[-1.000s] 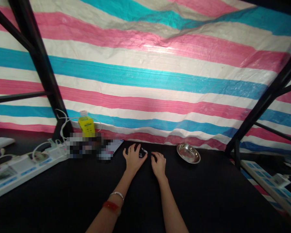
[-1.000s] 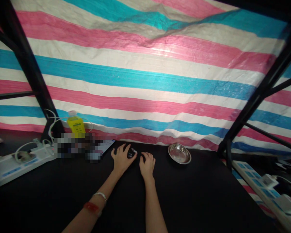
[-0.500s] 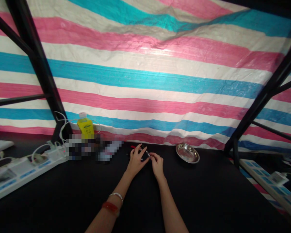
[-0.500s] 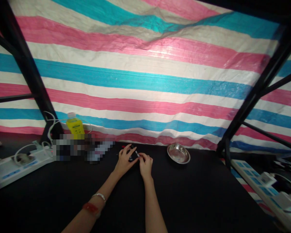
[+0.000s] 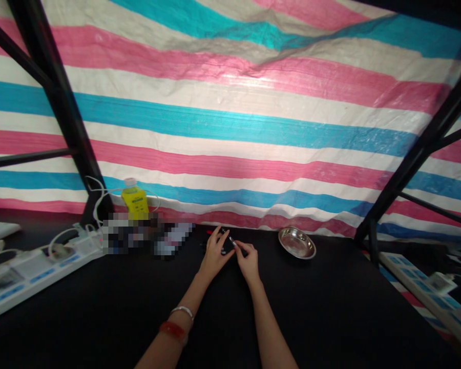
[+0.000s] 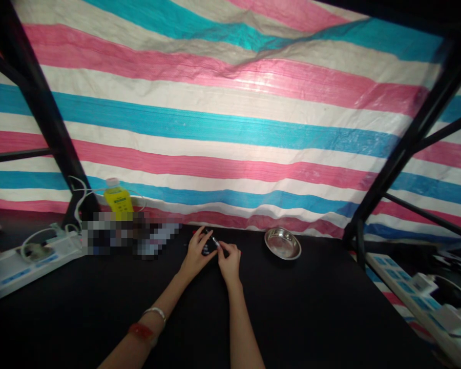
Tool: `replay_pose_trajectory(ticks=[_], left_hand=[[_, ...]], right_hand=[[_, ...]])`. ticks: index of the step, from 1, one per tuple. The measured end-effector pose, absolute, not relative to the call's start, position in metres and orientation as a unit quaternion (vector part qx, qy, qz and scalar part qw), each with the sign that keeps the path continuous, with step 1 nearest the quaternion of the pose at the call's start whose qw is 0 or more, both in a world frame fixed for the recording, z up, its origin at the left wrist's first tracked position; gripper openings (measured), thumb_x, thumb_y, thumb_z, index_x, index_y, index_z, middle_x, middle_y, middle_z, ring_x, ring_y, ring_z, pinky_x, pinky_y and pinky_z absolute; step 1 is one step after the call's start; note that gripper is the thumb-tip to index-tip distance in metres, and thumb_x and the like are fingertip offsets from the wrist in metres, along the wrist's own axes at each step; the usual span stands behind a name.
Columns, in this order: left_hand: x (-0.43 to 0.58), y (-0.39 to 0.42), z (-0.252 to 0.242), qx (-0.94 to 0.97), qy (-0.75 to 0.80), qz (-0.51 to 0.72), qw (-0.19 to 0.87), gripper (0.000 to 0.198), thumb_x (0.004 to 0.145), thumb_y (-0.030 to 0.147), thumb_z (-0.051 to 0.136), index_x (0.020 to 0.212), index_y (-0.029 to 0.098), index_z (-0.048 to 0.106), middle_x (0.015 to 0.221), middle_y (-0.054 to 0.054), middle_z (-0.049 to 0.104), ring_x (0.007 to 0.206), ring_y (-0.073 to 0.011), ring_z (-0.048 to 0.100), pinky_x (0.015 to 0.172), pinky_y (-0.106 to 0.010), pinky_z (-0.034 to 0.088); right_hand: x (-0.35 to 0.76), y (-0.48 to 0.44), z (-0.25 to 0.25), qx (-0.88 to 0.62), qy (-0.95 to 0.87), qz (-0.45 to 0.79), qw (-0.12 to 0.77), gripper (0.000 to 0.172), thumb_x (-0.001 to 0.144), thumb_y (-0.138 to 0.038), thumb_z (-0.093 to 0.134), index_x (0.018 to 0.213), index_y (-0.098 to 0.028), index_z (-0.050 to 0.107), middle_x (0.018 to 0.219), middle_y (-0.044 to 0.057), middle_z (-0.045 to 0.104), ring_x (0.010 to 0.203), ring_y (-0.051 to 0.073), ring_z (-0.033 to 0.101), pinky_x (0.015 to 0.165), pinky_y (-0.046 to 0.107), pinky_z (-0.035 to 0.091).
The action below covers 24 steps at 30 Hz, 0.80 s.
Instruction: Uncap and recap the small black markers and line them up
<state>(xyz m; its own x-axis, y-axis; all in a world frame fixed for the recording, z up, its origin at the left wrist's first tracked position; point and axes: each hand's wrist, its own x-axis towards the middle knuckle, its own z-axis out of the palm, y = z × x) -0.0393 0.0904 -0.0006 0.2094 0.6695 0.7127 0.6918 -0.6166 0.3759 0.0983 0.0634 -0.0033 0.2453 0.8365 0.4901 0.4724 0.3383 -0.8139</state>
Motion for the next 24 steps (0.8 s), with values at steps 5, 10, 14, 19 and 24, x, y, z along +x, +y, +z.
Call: replay_pose_trajectory(ticks=[5,10,14,19,24], left_hand=[[-0.0396,0.0923,-0.0024,-0.767,-0.446,-0.462,0.011,0.054,0.076,0.033,0.062,0.125,0.019,0.046,0.136,-0.015,0.033,0.112,-0.0228,0.049,0.100,-0.041,0.038],[-0.0395,0.0910,-0.0011,-0.760,-0.460,-0.460,0.000,0.055,0.076,0.034,0.062,0.126,0.021,0.045,0.136,-0.014,0.035,0.113,-0.0244,0.049,0.099,-0.043,0.039],[-0.0395,0.0906,-0.0003,-0.758,-0.465,-0.459,0.001,0.054,0.075,0.033,0.062,0.126,0.020,0.046,0.136,-0.014,0.035,0.113,-0.0242,0.049,0.101,-0.043,0.037],[-0.0396,0.0900,0.0010,-0.750,-0.469,-0.466,-0.002,0.053,0.075,0.034,0.063,0.124,0.021,0.047,0.134,-0.013,0.037,0.112,-0.0237,0.050,0.101,-0.042,0.038],[-0.0398,0.0900,0.0023,-0.733,-0.475,-0.487,0.005,0.054,0.073,0.038,0.064,0.122,0.019,0.049,0.132,-0.014,0.037,0.113,-0.0246,0.049,0.101,-0.042,0.038]], right_hand=[[0.0975,0.0631,-0.0028,-0.535,-0.563,0.201,0.597,0.024,0.076,-0.034,0.060,0.090,-0.019,0.072,0.085,0.007,0.069,0.082,0.019,0.063,0.080,0.032,0.048],[0.0971,0.0629,-0.0011,-0.523,-0.547,0.225,0.613,0.021,0.072,-0.033,0.064,0.085,-0.021,0.073,0.081,0.006,0.070,0.081,0.021,0.064,0.079,0.033,0.049],[0.0973,0.0640,-0.0028,-0.522,-0.544,0.220,0.619,0.022,0.071,-0.036,0.065,0.084,-0.021,0.074,0.080,0.006,0.070,0.078,0.021,0.064,0.078,0.034,0.050],[0.0972,0.0636,-0.0028,-0.522,-0.544,0.211,0.622,0.023,0.070,-0.037,0.065,0.084,-0.022,0.074,0.080,0.006,0.070,0.078,0.021,0.064,0.076,0.034,0.050],[0.0966,0.0620,0.0008,-0.519,-0.542,0.209,0.627,0.020,0.072,-0.035,0.064,0.082,-0.021,0.074,0.081,0.006,0.070,0.078,0.020,0.064,0.078,0.033,0.050]])
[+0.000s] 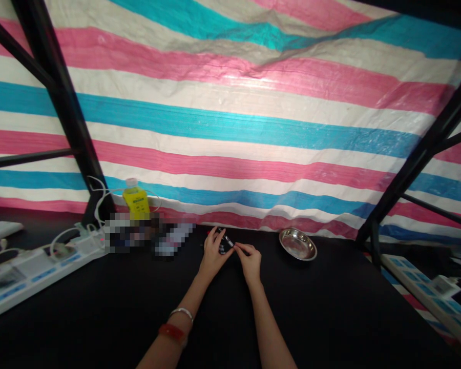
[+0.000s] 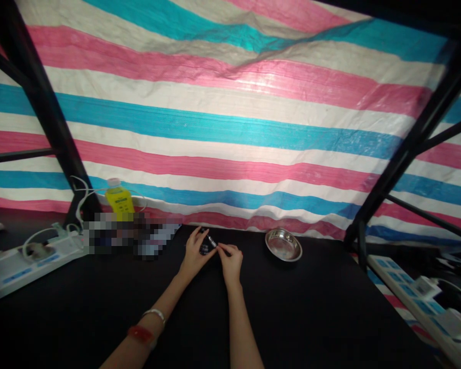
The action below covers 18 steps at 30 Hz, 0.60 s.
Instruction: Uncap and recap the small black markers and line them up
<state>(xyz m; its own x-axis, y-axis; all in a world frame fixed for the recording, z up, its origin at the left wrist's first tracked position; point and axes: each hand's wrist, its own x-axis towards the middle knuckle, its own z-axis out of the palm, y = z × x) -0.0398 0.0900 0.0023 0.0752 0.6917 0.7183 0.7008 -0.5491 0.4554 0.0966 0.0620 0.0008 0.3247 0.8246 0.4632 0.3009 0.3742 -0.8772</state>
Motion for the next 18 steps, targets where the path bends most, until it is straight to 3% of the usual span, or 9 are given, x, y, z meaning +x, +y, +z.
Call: replay_pose_trajectory(ticks=[8,18], left_hand=[[-0.042,0.098,-0.006,-0.687,-0.540,-0.486,0.015,0.042,0.075,0.035,0.061,0.113,0.017,0.056,0.125,-0.015,0.046,0.111,-0.0269,0.050,0.098,-0.044,0.037],[-0.050,0.111,-0.016,-0.606,-0.634,-0.481,-0.027,0.040,0.073,0.025,0.052,0.110,0.010,0.059,0.126,-0.019,0.043,0.114,-0.0293,0.048,0.099,-0.043,0.037]], right_hand=[[0.101,0.061,0.001,-0.580,-0.533,0.139,0.601,0.021,0.074,-0.035,0.059,0.080,-0.022,0.073,0.080,0.005,0.070,0.077,0.020,0.063,0.076,0.032,0.048],[0.101,0.057,0.003,-0.659,-0.554,0.087,0.501,0.015,0.074,-0.025,0.059,0.079,-0.023,0.073,0.081,0.005,0.069,0.085,0.021,0.062,0.081,0.034,0.043]])
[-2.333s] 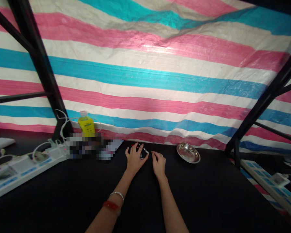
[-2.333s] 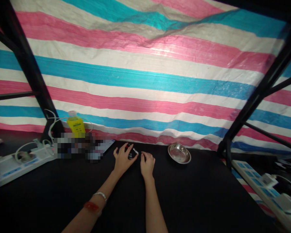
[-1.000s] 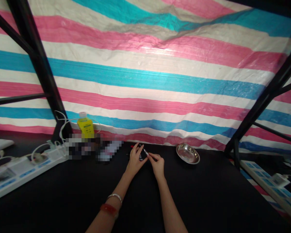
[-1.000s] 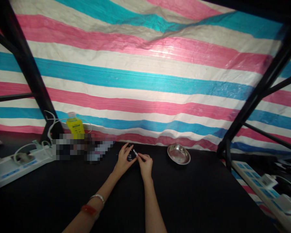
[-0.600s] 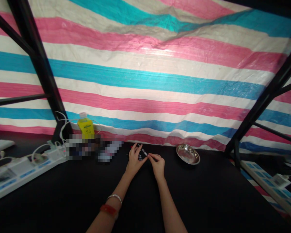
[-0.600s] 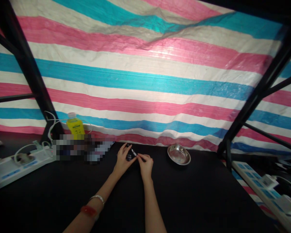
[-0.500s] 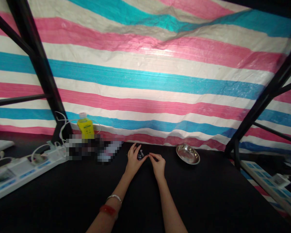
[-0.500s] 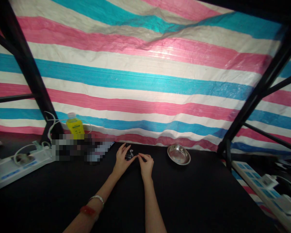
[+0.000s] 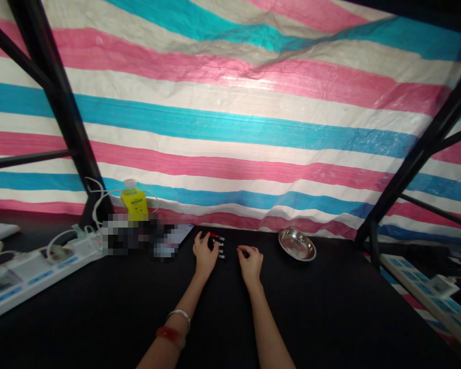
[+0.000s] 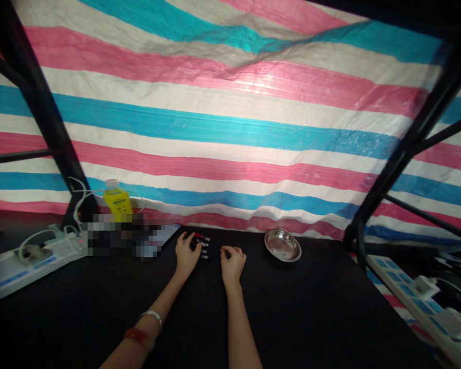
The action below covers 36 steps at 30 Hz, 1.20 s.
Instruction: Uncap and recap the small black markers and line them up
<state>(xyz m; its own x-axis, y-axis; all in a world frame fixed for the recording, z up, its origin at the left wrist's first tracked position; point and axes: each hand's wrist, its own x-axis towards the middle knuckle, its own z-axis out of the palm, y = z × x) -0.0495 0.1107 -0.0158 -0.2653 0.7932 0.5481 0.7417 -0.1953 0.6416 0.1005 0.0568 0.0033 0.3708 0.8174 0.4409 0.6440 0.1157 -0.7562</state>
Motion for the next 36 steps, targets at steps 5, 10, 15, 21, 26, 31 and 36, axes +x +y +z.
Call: replay_pose_trajectory(ticks=[5,10,15,21,26,31,36], left_hand=[[-0.051,0.112,-0.018,0.598,0.654,0.461,0.049,0.037,0.073,0.022,0.050,0.107,0.012,0.060,0.123,-0.017,0.047,0.116,-0.0294,0.046,0.099,-0.045,0.036],[-0.051,0.112,-0.017,0.590,0.650,0.476,0.053,0.034,0.070,0.020,0.052,0.103,0.014,0.060,0.118,-0.015,0.049,0.114,-0.0283,0.048,0.097,-0.043,0.038],[-0.056,0.114,-0.018,0.566,0.620,0.539,0.067,0.032,0.068,0.024,0.057,0.098,0.015,0.062,0.109,-0.012,0.052,0.107,-0.0264,0.052,0.096,-0.041,0.041],[-0.061,0.114,-0.016,0.510,0.604,0.604,0.098,0.039,0.071,0.031,0.058,0.106,0.014,0.061,0.110,-0.011,0.052,0.104,-0.0231,0.054,0.096,-0.037,0.042],[-0.060,0.118,-0.020,0.534,0.627,0.558,0.106,0.040,0.070,0.023,0.058,0.109,0.014,0.059,0.112,-0.012,0.049,0.109,-0.0238,0.051,0.099,-0.038,0.039],[-0.057,0.121,-0.025,0.555,0.644,0.517,0.101,0.040,0.071,0.018,0.055,0.111,0.012,0.058,0.112,-0.012,0.048,0.107,-0.0244,0.051,0.098,-0.039,0.041],[-0.056,0.122,-0.026,0.559,0.651,0.504,0.097,0.041,0.074,0.020,0.054,0.114,0.011,0.056,0.114,-0.014,0.047,0.107,-0.0245,0.051,0.097,-0.038,0.042]], right_hand=[[0.100,0.056,0.005,-0.670,-0.552,0.089,0.488,0.014,0.073,-0.023,0.060,0.078,-0.023,0.073,0.081,0.005,0.069,0.086,0.022,0.061,0.082,0.034,0.042],[0.101,0.056,0.005,-0.674,-0.552,0.092,0.483,0.014,0.073,-0.023,0.060,0.078,-0.023,0.073,0.082,0.004,0.068,0.084,0.021,0.062,0.081,0.033,0.042],[0.101,0.057,0.003,-0.678,-0.553,0.098,0.474,0.015,0.074,-0.024,0.058,0.079,-0.023,0.072,0.083,0.004,0.069,0.088,0.021,0.061,0.083,0.033,0.041],[0.101,0.056,0.007,-0.686,-0.551,0.120,0.460,0.015,0.074,-0.026,0.058,0.080,-0.024,0.072,0.085,0.004,0.069,0.091,0.022,0.060,0.085,0.033,0.040],[0.101,0.055,0.008,-0.694,-0.559,0.123,0.437,0.016,0.075,-0.025,0.056,0.081,-0.024,0.072,0.087,0.003,0.070,0.095,0.022,0.059,0.089,0.035,0.036],[0.098,0.054,0.008,-0.685,-0.587,0.134,0.411,0.016,0.075,-0.024,0.055,0.080,-0.026,0.071,0.090,0.001,0.071,0.104,0.021,0.056,0.094,0.036,0.030],[0.095,0.051,0.011,-0.671,-0.617,0.118,0.393,0.018,0.074,-0.032,0.060,0.089,-0.028,0.070,0.105,0.002,0.067,0.116,0.023,0.047,0.097,0.040,0.024]])
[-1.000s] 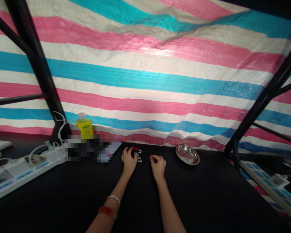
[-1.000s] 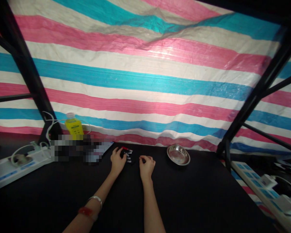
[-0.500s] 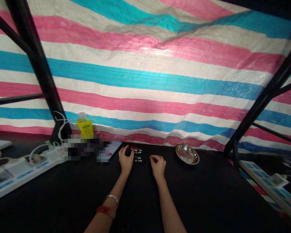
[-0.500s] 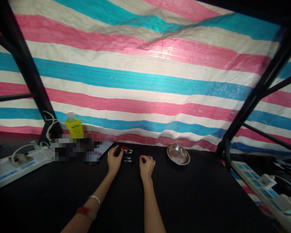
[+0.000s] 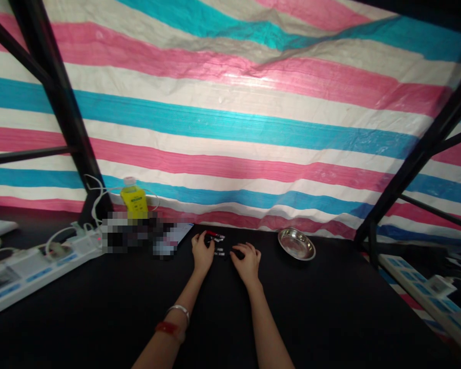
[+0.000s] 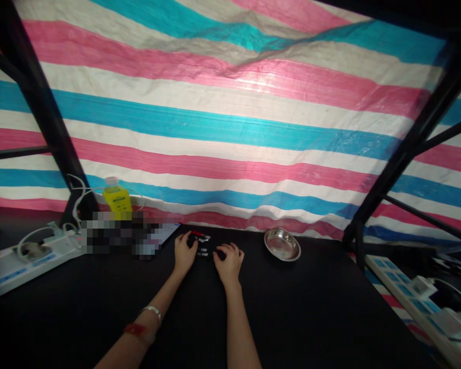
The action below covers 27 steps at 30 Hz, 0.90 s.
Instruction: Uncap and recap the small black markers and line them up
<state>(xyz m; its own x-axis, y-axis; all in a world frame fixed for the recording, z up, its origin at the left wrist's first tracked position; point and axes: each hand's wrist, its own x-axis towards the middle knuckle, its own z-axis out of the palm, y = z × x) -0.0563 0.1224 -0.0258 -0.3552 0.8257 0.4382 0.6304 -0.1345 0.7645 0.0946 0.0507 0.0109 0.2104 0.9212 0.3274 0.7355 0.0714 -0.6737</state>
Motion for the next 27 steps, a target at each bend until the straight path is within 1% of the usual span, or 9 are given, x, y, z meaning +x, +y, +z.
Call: replay_pose_trajectory(ticks=[3,8,11,14,20,27], left_hand=[[-0.0557,0.1226,-0.0256,0.559,0.658,0.496,0.093,0.042,0.075,0.022,0.054,0.115,0.008,0.055,0.113,-0.015,0.047,0.106,-0.0250,0.052,0.095,-0.038,0.042],[-0.0547,0.1222,-0.0253,0.560,0.668,0.482,0.086,0.042,0.077,0.023,0.054,0.117,0.010,0.055,0.113,-0.016,0.047,0.107,-0.0264,0.051,0.092,-0.040,0.044],[-0.0545,0.1215,-0.0250,0.565,0.673,0.471,0.082,0.043,0.078,0.025,0.053,0.118,0.010,0.054,0.114,-0.016,0.046,0.111,-0.0281,0.049,0.093,-0.041,0.043],[-0.0545,0.1209,-0.0246,0.565,0.674,0.468,0.083,0.043,0.079,0.026,0.052,0.118,0.011,0.053,0.114,-0.016,0.046,0.111,-0.0281,0.049,0.092,-0.041,0.043],[-0.0546,0.1204,-0.0231,0.557,0.676,0.474,0.088,0.042,0.079,0.026,0.052,0.118,0.010,0.053,0.110,-0.015,0.047,0.106,-0.0264,0.052,0.091,-0.040,0.044],[-0.0542,0.1172,-0.0188,0.546,0.678,0.483,0.098,0.040,0.078,0.024,0.053,0.116,0.011,0.054,0.109,-0.014,0.046,0.096,-0.0226,0.056,0.090,-0.039,0.045]], right_hand=[[0.0930,0.0481,0.0129,-0.658,-0.646,0.114,0.369,0.018,0.072,-0.036,0.064,0.087,-0.031,0.071,0.115,0.002,0.063,0.122,0.025,0.041,0.099,0.043,0.019],[0.0922,0.0475,0.0139,-0.670,-0.645,0.116,0.350,0.012,0.073,-0.038,0.064,0.080,-0.032,0.072,0.117,0.003,0.061,0.123,0.026,0.039,0.101,0.046,0.016],[0.0931,0.0487,0.0128,-0.666,-0.647,0.119,0.350,0.011,0.072,-0.038,0.066,0.080,-0.034,0.072,0.122,0.003,0.058,0.124,0.025,0.038,0.100,0.047,0.016],[0.0940,0.0497,0.0113,-0.656,-0.661,0.128,0.341,0.010,0.071,-0.037,0.067,0.080,-0.035,0.072,0.125,0.003,0.055,0.126,0.025,0.036,0.101,0.048,0.015],[0.0938,0.0511,0.0084,-0.665,-0.647,0.127,0.352,0.007,0.072,-0.034,0.066,0.072,-0.032,0.072,0.120,0.003,0.059,0.123,0.025,0.039,0.100,0.047,0.015],[0.0940,0.0507,0.0090,-0.687,-0.622,0.118,0.355,0.009,0.072,-0.027,0.062,0.076,-0.027,0.070,0.123,0.005,0.055,0.123,0.023,0.040,0.100,0.045,0.017]])
